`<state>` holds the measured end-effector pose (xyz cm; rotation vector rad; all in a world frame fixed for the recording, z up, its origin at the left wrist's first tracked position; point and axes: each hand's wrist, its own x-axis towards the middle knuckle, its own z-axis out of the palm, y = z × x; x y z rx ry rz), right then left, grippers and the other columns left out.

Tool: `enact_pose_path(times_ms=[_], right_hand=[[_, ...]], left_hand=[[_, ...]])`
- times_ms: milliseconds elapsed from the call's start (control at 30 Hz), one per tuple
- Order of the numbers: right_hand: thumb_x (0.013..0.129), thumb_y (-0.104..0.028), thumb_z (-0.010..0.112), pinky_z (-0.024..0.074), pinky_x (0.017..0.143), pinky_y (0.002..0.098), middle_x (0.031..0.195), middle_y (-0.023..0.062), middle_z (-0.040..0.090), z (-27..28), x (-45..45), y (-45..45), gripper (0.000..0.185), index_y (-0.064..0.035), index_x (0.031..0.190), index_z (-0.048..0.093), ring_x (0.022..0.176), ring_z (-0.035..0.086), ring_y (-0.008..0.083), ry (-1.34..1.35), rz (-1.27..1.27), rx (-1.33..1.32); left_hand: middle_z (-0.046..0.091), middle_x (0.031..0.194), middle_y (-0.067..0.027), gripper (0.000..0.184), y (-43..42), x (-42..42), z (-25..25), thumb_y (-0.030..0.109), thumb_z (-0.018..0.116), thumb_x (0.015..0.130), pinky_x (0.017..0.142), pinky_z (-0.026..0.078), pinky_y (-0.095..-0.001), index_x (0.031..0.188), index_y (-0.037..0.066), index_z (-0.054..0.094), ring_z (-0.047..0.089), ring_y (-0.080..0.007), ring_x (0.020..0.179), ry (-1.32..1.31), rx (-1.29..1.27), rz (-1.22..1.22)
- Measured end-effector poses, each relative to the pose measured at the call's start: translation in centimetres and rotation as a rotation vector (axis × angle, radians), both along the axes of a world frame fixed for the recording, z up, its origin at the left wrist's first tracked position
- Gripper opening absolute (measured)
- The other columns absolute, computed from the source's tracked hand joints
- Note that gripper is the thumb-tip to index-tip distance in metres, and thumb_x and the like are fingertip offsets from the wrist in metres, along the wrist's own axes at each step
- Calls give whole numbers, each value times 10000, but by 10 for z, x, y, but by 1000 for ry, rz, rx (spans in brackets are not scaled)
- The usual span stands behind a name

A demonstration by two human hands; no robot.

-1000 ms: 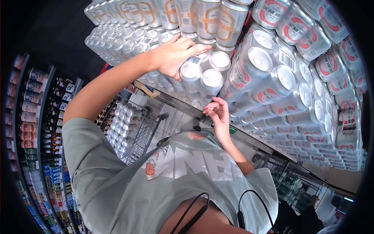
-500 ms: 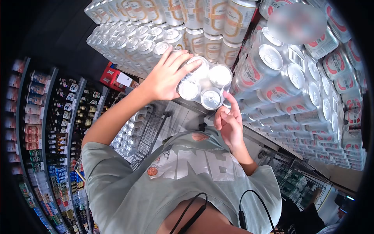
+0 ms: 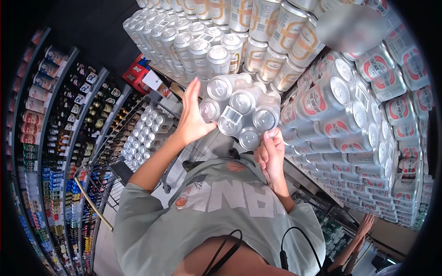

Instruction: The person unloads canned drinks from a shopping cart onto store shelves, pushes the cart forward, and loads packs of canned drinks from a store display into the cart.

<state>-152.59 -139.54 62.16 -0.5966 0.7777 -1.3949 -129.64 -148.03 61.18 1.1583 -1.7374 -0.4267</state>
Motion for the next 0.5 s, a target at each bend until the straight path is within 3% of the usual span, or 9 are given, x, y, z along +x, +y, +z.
enact_pose_path(times_ms=[33, 67, 133, 167, 200, 300, 333, 433, 500], right_hand=[[1036, -140, 455, 243, 277, 223, 446, -11, 362, 6, -1, -1, 109, -120, 938, 412, 269, 285, 81, 52, 37, -2], [1036, -140, 455, 243, 277, 223, 446, -11, 362, 6, 0, -2, 109, -120, 938, 412, 269, 285, 81, 58, 40, -8], [1039, -153, 452, 243, 277, 227, 445, -8, 363, 3, -1, 0, 119, -120, 936, 402, 267, 283, 89, 65, 53, 3], [1039, -153, 452, 243, 277, 227, 445, -8, 363, 1, 0, 0, 119, -120, 936, 402, 267, 283, 89, 85, 70, -3], [1038, -149, 451, 245, 277, 229, 444, -6, 365, 0, 2, 3, 117, -117, 939, 398, 267, 284, 93, 111, 61, -17], [1037, -140, 449, 250, 277, 234, 443, -1, 366, -6, 5, 9, 110, -113, 947, 391, 265, 286, 102, 167, 57, -58], [1036, -135, 447, 254, 276, 237, 442, 1, 367, -8, 5, 12, 104, -111, 953, 390, 264, 287, 107, 177, 45, -83], [1035, -123, 438, 264, 269, 246, 439, 4, 362, -8, 5, 22, 82, -107, 963, 403, 259, 286, 118, 163, 59, -37], [1039, -135, 419, 248, 251, 247, 443, -14, 327, -6, 15, 31, 77, -110, 967, 425, 259, 283, 105, 155, 89, -9]], left_hand=[[365, 1454, -186, 865, 1, 4, -12, 81, 771, 708, 1133, 296, -425, 1453, 38, 333, 380, -337, 1346, 282, 237, -128], [365, 1454, -186, 865, 0, 13, -18, 81, 771, 708, 1133, 296, -425, 1453, 38, 333, 380, -337, 1346, 288, 230, -126], [463, 1391, -119, 769, 0, 22, -16, 145, 704, 772, 1120, 280, -365, 1444, 15, 353, 394, -227, 1334, 610, 772, -367], [512, 1305, -86, 620, -1, 21, -14, 220, 671, 825, 1066, 328, -327, 1366, 30, 436, 460, -169, 1244, 653, 749, -368], [512, 1305, -86, 620, -4, 21, -16, 220, 671, 825, 1066, 328, -327, 1366, 30, 436, 460, -169, 1244, 678, 734, -360], [597, 1040, -19, 285, -2, 20, -14, 153, 646, 874, 890, 417, -254, 1122, 45, 557, 550, -94, 995, 960, 755, -376], [597, 1040, -19, 285, 3, 17, -17, 153, 646, 874, 890, 417, -254, 1122, 45, 557, 550, -94, 995, 988, 744, -365], [570, 878, 32, 132, 17, 16, -37, 99, 650, 873, 741, 411, -219, 889, 110, 519, 531, -50, 818, 1201, 784, -325], [543, 835, 41, 199, 32, 26, -47, 85, 673, 852, 698, 395, -211, 828, 125, 480, 517, -46, 786, 1215, 770, -274]])
